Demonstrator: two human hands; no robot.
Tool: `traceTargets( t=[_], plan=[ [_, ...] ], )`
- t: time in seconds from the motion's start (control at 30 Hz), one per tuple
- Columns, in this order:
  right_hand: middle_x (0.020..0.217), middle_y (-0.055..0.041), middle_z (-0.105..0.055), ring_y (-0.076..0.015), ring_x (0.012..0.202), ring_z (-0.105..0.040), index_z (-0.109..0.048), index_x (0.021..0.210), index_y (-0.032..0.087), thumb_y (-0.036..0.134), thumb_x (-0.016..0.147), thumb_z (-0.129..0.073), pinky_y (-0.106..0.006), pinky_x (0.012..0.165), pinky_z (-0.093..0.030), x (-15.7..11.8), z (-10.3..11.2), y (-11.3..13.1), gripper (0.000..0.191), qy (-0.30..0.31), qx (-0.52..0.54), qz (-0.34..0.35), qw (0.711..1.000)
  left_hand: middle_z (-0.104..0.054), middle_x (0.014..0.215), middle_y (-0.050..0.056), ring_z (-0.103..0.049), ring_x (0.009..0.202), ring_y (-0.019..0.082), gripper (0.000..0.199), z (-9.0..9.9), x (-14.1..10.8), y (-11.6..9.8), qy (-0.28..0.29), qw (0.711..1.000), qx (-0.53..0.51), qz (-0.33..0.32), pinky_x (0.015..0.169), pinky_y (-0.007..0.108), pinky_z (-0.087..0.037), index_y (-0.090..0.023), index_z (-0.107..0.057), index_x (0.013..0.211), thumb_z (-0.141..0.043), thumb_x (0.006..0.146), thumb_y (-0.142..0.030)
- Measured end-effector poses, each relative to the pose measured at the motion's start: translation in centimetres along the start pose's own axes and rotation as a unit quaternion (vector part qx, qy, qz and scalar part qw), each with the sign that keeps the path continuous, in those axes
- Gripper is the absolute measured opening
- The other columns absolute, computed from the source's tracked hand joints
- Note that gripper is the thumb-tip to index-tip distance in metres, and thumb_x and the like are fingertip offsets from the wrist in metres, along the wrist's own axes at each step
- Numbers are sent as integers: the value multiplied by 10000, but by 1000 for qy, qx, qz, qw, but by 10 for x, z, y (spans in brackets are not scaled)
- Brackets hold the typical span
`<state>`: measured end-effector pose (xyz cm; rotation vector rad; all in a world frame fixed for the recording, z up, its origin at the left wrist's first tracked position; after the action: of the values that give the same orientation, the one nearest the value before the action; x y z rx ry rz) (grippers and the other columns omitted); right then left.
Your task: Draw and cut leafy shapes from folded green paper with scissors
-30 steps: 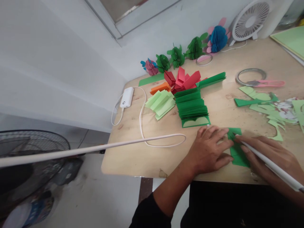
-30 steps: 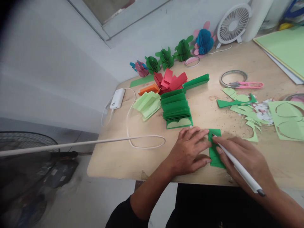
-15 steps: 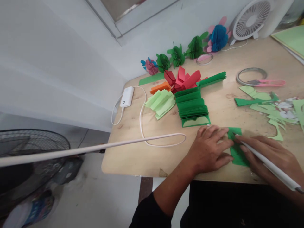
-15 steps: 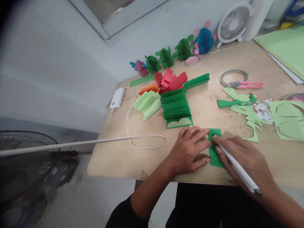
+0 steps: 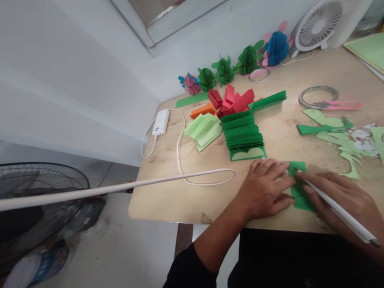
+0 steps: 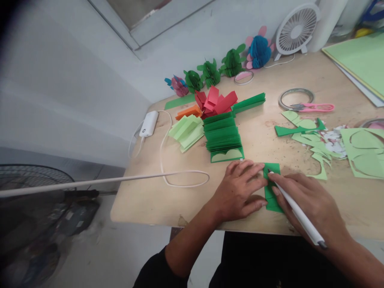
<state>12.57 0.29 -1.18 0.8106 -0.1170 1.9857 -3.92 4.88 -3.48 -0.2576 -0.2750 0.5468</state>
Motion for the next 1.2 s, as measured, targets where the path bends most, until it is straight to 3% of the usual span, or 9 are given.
traceTargets(
  t=[0.77,1.0,1.2],
  plan=[
    [884,-81,-745,-211,755,-668,-597,1322,149,136,949,-572,-328,717,-510,-2,4,1,374,-2,0,17,1000,-504,1551,74,-391,1405,286,464,0,1,0,-4,1000,-1,-1,1157,491,-279,-219,-650,1294,-469,996,-525],
    [860,-39,-746,-214,733,-681,-549,1422,216,178,964,-545,-339,687,-513,1,4,3,459,-3,20,2,1000,-505,1554,61,-396,1403,278,477,0,0,0,-11,1000,2,-5,1159,481,-274,-218,-647,1293,-440,1007,-539],
    [853,-38,-746,-210,708,-686,-569,1383,232,169,959,-557,-340,672,-517,1,4,2,429,-1,11,-4,1000,-488,1570,77,-379,1431,271,501,0,1,1,-4,1000,-1,-2,1176,471,-263,-197,-631,1307,-448,1000,-547]
  ],
)
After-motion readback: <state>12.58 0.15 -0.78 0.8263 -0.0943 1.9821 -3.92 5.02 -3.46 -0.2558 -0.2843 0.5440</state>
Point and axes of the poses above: each hand's wrist, its own x-axis towards the middle knuckle, its own z-axis out of the back of the hand, y = z × x, the point moved 4 cm from there along x, towards the middle knuckle
